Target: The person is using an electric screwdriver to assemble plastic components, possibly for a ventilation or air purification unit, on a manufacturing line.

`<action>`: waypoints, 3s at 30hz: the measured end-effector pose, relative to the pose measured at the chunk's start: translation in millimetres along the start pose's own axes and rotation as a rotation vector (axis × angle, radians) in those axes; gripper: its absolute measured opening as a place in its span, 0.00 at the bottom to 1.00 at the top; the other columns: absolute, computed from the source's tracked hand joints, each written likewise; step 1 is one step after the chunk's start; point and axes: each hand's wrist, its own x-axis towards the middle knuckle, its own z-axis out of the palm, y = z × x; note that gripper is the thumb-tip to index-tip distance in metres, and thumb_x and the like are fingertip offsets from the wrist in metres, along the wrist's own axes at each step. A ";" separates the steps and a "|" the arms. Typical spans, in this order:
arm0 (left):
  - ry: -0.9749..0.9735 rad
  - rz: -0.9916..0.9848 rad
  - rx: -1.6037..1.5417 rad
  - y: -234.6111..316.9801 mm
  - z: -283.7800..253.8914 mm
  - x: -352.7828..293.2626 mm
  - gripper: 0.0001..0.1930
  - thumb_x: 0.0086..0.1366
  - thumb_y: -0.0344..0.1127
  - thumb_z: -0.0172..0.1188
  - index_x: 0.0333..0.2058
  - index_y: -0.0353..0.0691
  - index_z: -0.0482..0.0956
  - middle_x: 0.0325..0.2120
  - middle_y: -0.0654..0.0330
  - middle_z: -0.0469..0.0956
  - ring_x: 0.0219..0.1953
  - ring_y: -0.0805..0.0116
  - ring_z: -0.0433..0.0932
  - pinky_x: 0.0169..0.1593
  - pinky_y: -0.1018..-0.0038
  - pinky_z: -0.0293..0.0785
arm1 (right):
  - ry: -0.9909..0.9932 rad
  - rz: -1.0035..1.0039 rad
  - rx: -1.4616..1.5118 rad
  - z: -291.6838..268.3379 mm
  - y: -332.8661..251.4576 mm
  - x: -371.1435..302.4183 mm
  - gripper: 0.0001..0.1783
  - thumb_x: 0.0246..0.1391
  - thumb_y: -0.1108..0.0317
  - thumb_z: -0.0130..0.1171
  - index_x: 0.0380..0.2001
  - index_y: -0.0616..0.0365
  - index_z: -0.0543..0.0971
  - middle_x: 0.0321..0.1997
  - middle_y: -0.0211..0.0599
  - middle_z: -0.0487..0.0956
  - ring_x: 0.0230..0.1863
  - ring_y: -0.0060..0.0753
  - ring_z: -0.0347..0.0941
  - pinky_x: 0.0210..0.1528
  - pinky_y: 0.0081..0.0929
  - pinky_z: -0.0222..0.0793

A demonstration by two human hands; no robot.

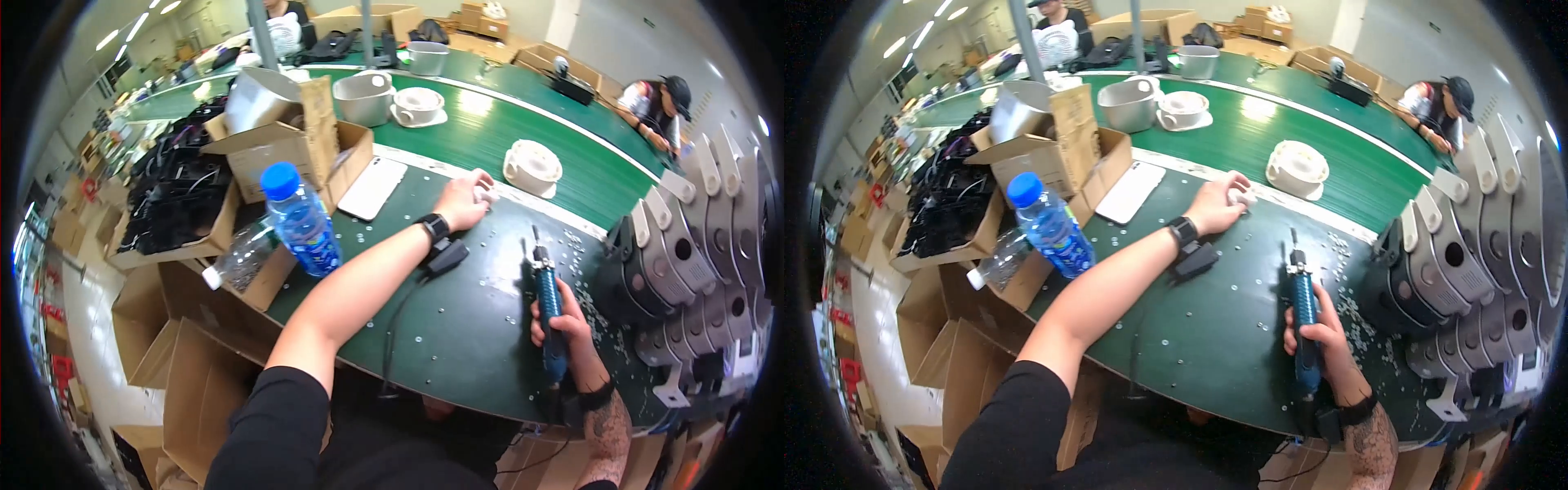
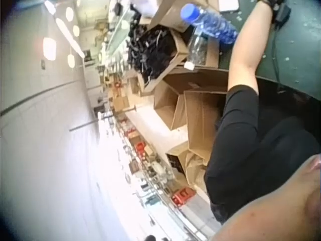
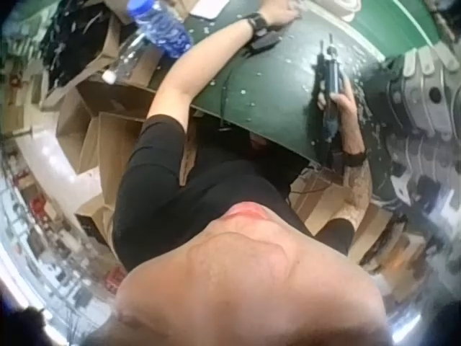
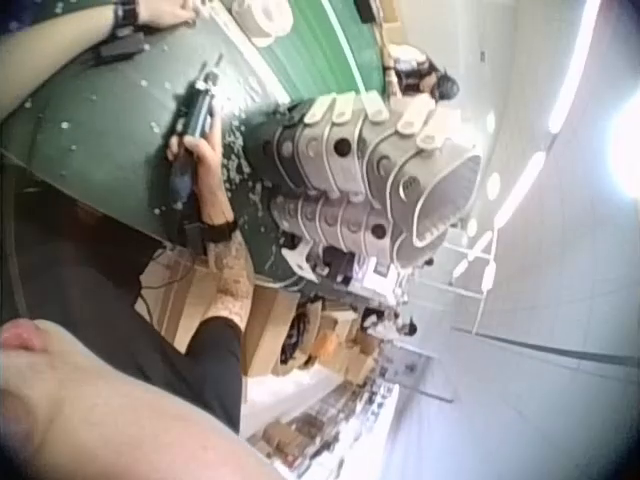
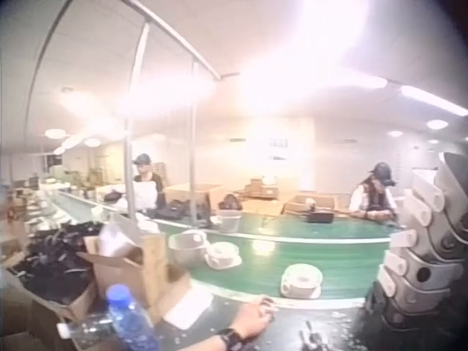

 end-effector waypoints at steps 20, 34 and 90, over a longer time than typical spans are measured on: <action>0.024 -0.204 -0.091 1.4 0.4 6.6 0.16 0.58 0.48 0.72 0.37 0.41 0.86 0.37 0.51 0.85 0.42 0.58 0.84 0.48 0.66 0.78 | -0.010 -0.018 -0.035 -3.7 4.1 5.3 0.52 0.47 0.70 0.59 0.74 0.49 0.47 0.42 0.49 0.71 0.29 0.40 0.75 0.32 0.38 0.76; 0.086 -0.144 -0.393 0.7 -5.9 -0.5 0.22 0.58 0.40 0.77 0.45 0.36 0.81 0.31 0.60 0.85 0.34 0.77 0.82 0.40 0.76 0.79 | -0.013 0.031 -0.064 4.7 -3.0 3.6 0.52 0.49 0.70 0.61 0.75 0.49 0.47 0.44 0.49 0.71 0.32 0.39 0.76 0.35 0.38 0.76; 0.016 -0.114 -0.212 -8.6 -4.6 -2.1 0.17 0.57 0.41 0.76 0.38 0.38 0.82 0.31 0.63 0.83 0.33 0.77 0.80 0.41 0.77 0.78 | -0.121 0.068 -0.024 -10.0 -1.3 5.6 0.54 0.53 0.76 0.61 0.76 0.50 0.41 0.47 0.47 0.71 0.36 0.38 0.77 0.40 0.36 0.76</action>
